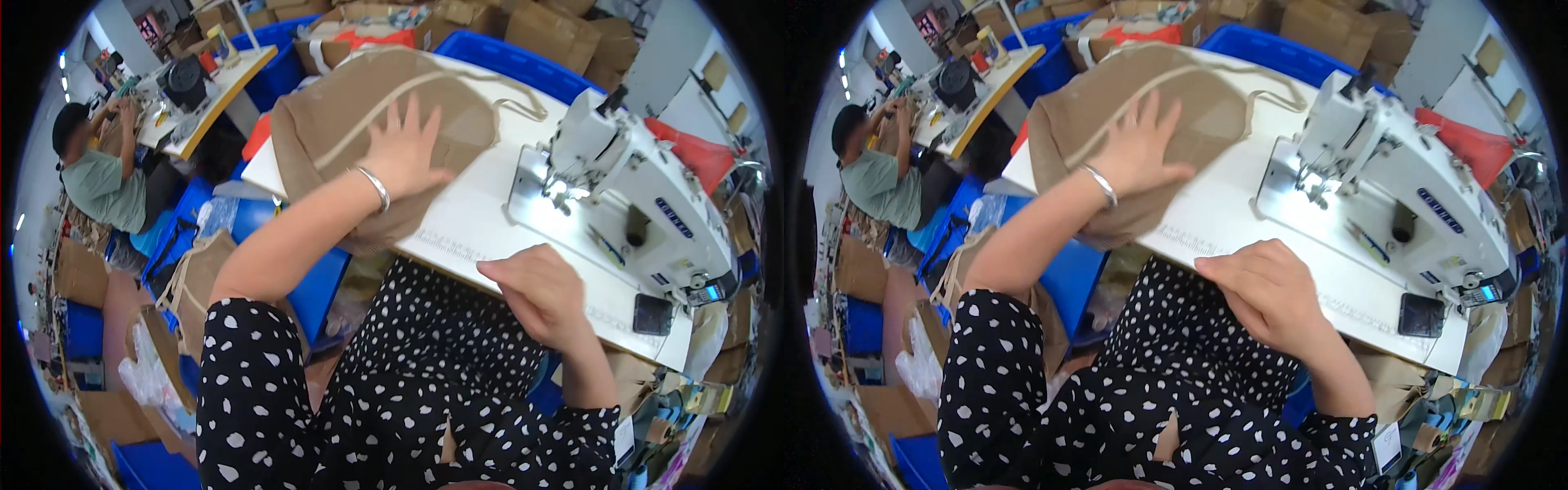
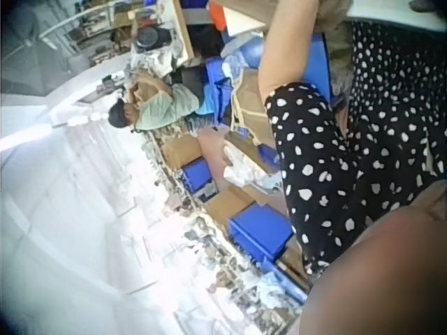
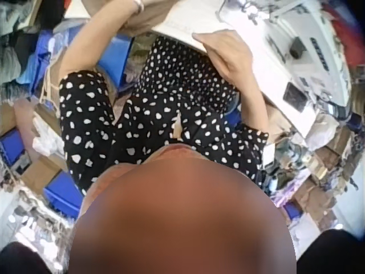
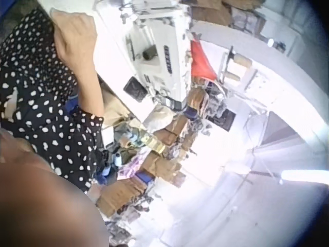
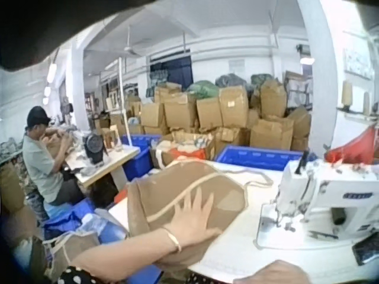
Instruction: Sewing fabric straps and edging onto a mesh bag using an industrial sewing machine.
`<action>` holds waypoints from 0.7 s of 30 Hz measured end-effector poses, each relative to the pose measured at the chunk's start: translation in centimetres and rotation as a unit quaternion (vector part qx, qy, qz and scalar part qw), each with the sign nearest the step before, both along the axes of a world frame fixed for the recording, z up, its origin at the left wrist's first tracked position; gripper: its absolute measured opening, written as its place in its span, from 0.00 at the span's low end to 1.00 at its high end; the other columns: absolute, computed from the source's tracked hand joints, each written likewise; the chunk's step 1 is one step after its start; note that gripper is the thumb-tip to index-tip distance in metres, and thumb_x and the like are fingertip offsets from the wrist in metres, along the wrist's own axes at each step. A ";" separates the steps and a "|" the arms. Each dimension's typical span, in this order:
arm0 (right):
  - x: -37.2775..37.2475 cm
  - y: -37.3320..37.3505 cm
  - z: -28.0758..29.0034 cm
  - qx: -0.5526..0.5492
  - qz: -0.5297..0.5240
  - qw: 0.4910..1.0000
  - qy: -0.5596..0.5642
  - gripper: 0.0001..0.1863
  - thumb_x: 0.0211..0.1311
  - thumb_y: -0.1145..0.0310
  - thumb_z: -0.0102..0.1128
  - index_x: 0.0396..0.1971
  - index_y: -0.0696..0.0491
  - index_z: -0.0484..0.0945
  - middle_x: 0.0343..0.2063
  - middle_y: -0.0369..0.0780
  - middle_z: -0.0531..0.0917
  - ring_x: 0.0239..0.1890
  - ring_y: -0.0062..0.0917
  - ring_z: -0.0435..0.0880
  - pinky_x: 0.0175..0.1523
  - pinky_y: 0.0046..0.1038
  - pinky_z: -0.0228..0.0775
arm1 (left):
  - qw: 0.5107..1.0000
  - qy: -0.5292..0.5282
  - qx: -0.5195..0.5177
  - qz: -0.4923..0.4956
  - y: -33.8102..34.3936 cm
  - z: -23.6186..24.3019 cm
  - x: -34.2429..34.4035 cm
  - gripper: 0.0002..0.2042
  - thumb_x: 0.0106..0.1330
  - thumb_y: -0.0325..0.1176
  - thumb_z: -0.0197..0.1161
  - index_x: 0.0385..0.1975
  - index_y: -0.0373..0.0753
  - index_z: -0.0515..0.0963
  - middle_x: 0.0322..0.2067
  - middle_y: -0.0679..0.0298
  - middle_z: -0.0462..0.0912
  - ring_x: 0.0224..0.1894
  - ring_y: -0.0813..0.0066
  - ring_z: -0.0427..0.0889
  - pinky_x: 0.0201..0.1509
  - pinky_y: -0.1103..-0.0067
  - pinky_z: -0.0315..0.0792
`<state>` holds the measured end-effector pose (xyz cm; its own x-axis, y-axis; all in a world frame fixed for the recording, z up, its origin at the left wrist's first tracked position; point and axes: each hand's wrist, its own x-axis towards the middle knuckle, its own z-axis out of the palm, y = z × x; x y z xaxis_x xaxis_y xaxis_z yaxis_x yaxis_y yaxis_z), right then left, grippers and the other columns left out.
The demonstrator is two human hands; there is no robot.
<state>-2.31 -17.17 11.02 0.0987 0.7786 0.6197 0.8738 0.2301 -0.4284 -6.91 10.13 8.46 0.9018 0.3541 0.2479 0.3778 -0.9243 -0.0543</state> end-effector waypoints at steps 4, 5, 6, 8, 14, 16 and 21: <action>3.5 -1.5 -5.0 -0.058 -0.062 0.996 0.012 0.17 0.58 0.78 0.65 0.49 0.53 0.84 0.39 0.41 0.88 0.38 0.37 0.84 0.45 0.36 0.74 | 0.945 0.237 -0.190 -0.124 5.3 -1.8 -0.4 0.46 0.59 0.62 0.67 0.75 0.48 0.59 0.78 0.53 0.46 0.77 0.34 0.44 0.76 0.50 0.53; 4.3 -2.0 -5.7 -0.066 -0.073 0.995 0.005 0.17 0.58 0.78 0.65 0.49 0.53 0.84 0.39 0.41 0.88 0.38 0.37 0.84 0.45 0.36 0.74 | 0.926 0.249 -0.183 -0.216 7.6 -1.3 -1.4 0.43 0.59 0.62 0.67 0.73 0.47 0.64 0.77 0.53 0.51 0.77 0.38 0.49 0.76 0.53 0.56; 4.9 -2.5 -6.3 -0.073 -0.098 0.992 0.004 0.20 0.59 0.77 0.66 0.53 0.53 0.82 0.46 0.43 0.86 0.41 0.38 0.83 0.48 0.37 0.74 | 0.905 0.284 -0.156 -0.274 9.7 -0.7 -2.3 0.41 0.60 0.61 0.67 0.71 0.46 0.68 0.76 0.54 0.57 0.77 0.43 0.53 0.75 0.55 0.58; 5.8 -2.8 -7.0 -0.075 -0.127 0.989 0.004 0.23 0.59 0.75 0.66 0.56 0.52 0.80 0.53 0.45 0.84 0.45 0.40 0.82 0.52 0.37 0.74 | 0.827 0.378 -0.334 -0.249 13.2 1.3 -3.5 0.32 0.64 0.58 0.65 0.62 0.44 0.78 0.69 0.50 0.69 0.72 0.54 0.66 0.72 0.61 0.64; 2.5 2.0 -8.5 -0.239 -0.173 0.948 -0.121 0.32 0.65 0.53 0.64 0.66 0.51 0.72 0.68 0.52 0.68 0.64 0.50 0.70 0.67 0.46 0.63 | 0.956 0.290 -0.033 0.033 8.2 3.2 -3.0 0.28 0.69 0.56 0.61 0.58 0.40 0.80 0.62 0.48 0.76 0.65 0.54 0.74 0.70 0.66 0.65; -0.1 3.4 -9.1 -0.240 -0.161 0.950 -0.118 0.33 0.65 0.48 0.61 0.65 0.51 0.72 0.66 0.53 0.70 0.66 0.52 0.68 0.69 0.48 0.59 | 0.971 0.066 -0.195 -0.125 4.0 2.1 -1.7 0.33 0.67 0.57 0.63 0.66 0.41 0.72 0.65 0.45 0.72 0.68 0.50 0.70 0.72 0.64 0.63; -1.9 1.5 -8.8 -0.196 -0.093 0.974 -0.066 0.26 0.63 0.53 0.65 0.56 0.53 0.79 0.58 0.51 0.79 0.61 0.45 0.75 0.65 0.42 0.66 | 0.953 0.190 -0.157 -0.175 -2.8 -1.5 0.4 0.44 0.61 0.53 0.68 0.75 0.45 0.58 0.72 0.39 0.57 0.73 0.42 0.60 0.76 0.61 0.57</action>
<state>-4.19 -15.65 2.26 0.2009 0.9341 0.2951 0.9383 -0.0969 -0.3321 -6.55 7.37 6.98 0.9820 0.0175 -0.1880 0.0510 -0.9833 0.1749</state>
